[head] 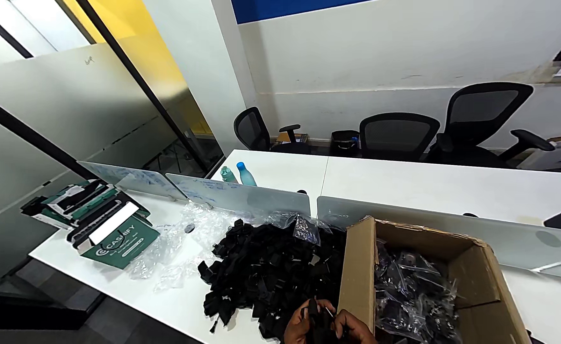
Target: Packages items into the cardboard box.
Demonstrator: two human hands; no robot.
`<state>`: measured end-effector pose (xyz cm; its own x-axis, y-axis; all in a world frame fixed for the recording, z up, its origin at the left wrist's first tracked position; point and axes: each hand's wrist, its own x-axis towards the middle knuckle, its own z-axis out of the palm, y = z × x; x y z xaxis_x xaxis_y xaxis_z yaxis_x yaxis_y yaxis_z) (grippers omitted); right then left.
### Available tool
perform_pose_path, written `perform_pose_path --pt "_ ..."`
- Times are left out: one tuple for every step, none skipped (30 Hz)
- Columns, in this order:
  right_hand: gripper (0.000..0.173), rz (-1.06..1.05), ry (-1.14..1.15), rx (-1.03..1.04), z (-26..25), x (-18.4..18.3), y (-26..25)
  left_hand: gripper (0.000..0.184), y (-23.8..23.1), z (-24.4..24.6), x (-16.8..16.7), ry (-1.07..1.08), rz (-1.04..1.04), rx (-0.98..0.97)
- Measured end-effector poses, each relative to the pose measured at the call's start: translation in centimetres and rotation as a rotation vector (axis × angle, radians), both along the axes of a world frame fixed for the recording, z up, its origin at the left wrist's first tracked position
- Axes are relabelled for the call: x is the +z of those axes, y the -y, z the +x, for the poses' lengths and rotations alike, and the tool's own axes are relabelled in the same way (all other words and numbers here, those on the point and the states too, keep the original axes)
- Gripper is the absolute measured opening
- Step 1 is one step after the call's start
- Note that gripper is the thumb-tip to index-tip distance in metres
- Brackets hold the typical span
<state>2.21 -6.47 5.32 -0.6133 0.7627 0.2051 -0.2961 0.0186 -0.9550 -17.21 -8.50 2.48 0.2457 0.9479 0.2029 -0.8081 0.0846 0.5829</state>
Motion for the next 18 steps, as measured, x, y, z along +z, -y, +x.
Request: perform_pose_path --pt "0.018 0.014 0.003 -0.003 0.0 0.0 0.0 0.035 0.1 0.1 -0.3 0.005 -0.005 0.013" --pt "0.017 0.046 0.02 -0.005 0.0 0.0 0.0 0.034 0.2 0.2 -0.3 0.012 -0.023 0.036" --pt "0.015 0.103 0.059 -0.008 0.0 0.1 -0.1 0.034 0.2 0.4 -0.3 0.025 -0.051 0.06" --pt "0.013 0.191 0.114 -0.012 0.1 0.2 -0.2 0.034 0.3 0.5 -0.2 0.035 -0.074 0.077" --pt "0.013 0.298 0.17 -0.022 0.1 0.3 -0.4 0.035 0.4 0.6 -0.2 0.028 -0.099 0.098" --pt "0.011 0.399 0.229 -0.037 0.2 0.7 -0.6 0.035 0.5 0.7 -0.1 0.018 -0.12 0.119" --pt "0.01 0.481 0.283 -0.062 0.4 1.0 -0.7 0.034 0.5 0.8 -0.2 0.004 -0.134 0.135" --pt "0.009 0.537 0.317 -0.095 0.4 1.1 -0.8 0.034 0.5 0.7 -0.3 -0.008 -0.141 0.139" --pt "0.011 0.57 0.331 -0.135 0.5 1.2 -1.0 0.035 0.6 0.5 -0.4 -0.017 -0.145 0.126" --pt "0.013 0.594 0.333 -0.169 0.5 1.3 -1.2 0.036 0.7 0.3 -0.5 -0.032 -0.151 0.106" --pt "0.016 0.603 0.329 -0.185 0.6 1.2 -1.4 0.038 0.8 0.3 -0.4 -0.059 -0.175 0.094" --pt "0.018 0.597 0.326 -0.181 0.7 1.1 -1.6 0.04 0.9 0.4 -0.2 -0.093 -0.212 0.081" --pt "0.022 0.574 0.327 -0.166 0.7 1.0 -1.8 0.042 0.9 0.5 -0.1 -0.118 -0.231 0.054" --pt "0.026 0.543 0.324 -0.159 0.7 0.9 -1.9 0.044 0.9 0.7 0.1 -0.135 -0.248 0.033" --pt "0.03 0.529 0.331 -0.176 0.6 0.8 -1.9 0.045 0.9 0.9 0.4 -0.166 -0.278 0.025" --pt "0.034 0.53 0.345 -0.21 0.5 0.6 -1.9 0.045 0.9 1.1 0.7 -0.211 -0.307 0.01" --pt "0.038 0.55 0.369 -0.249 0.5 0.2 -1.9 0.043 1.0 1.2 1.1 -0.267 -0.339 -0.015" --pt "0.041 0.574 0.392 -0.272 0.5 -0.2 -1.9 0.043 1.0 1.3 1.5 -0.343 -0.368 -0.057"
